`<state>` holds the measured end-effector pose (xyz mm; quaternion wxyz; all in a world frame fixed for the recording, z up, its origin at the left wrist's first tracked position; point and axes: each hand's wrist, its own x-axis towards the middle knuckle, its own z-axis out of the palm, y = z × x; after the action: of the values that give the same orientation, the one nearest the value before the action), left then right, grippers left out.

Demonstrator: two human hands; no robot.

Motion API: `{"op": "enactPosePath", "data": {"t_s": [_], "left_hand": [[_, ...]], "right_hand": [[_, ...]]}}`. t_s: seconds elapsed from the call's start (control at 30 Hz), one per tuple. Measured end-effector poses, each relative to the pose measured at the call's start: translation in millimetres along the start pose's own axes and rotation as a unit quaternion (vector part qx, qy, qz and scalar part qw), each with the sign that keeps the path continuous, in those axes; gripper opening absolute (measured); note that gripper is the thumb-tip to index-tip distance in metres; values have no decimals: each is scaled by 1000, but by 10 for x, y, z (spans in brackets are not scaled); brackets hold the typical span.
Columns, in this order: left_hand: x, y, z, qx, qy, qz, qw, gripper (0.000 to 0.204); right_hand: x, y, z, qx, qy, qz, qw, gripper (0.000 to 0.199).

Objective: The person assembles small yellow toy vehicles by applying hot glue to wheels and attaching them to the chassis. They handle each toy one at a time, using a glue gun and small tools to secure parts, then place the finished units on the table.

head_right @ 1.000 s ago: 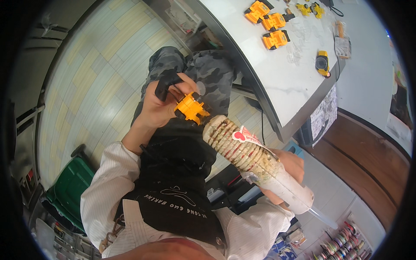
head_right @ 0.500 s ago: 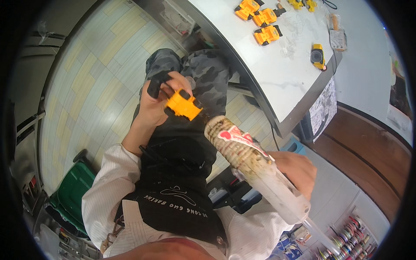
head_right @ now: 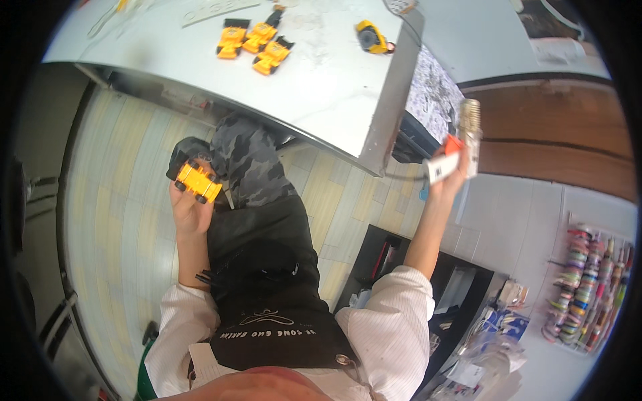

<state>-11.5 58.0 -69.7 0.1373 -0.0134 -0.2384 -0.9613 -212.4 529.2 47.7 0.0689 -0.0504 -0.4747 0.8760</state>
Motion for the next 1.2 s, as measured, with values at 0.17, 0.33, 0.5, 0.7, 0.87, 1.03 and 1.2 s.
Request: {"op": "enactPosePath", "data": {"t_s": [0.17,0.33,0.5,0.7,0.87,1.03,1.2], "left_hand": [[4,-44,64,20,-1,-21,1000,46],[3,-67,201,34,15,-32,999,51],[-45,-23,223,-40,-57,-21,997,48],[33,-126,263,-123,-86,-51,987,41],[36,-152,324,-162,-106,-88,977,41],[37,-143,416,-147,-135,-95,975,41],[-103,-42,245,-130,-105,-112,980,49]], "right_hand": [[927,464,-918,-27,127,41,991,39],[1702,545,-1267,-116,126,-37,985,38],[1689,633,-1220,-537,181,-40,823,24],[180,399,380,-424,1,-249,871,26],[-1256,663,1700,-451,-429,-248,742,27],[-1550,1336,2342,-268,-498,43,824,35],[-1589,1772,2304,-134,-506,142,840,28]]}}
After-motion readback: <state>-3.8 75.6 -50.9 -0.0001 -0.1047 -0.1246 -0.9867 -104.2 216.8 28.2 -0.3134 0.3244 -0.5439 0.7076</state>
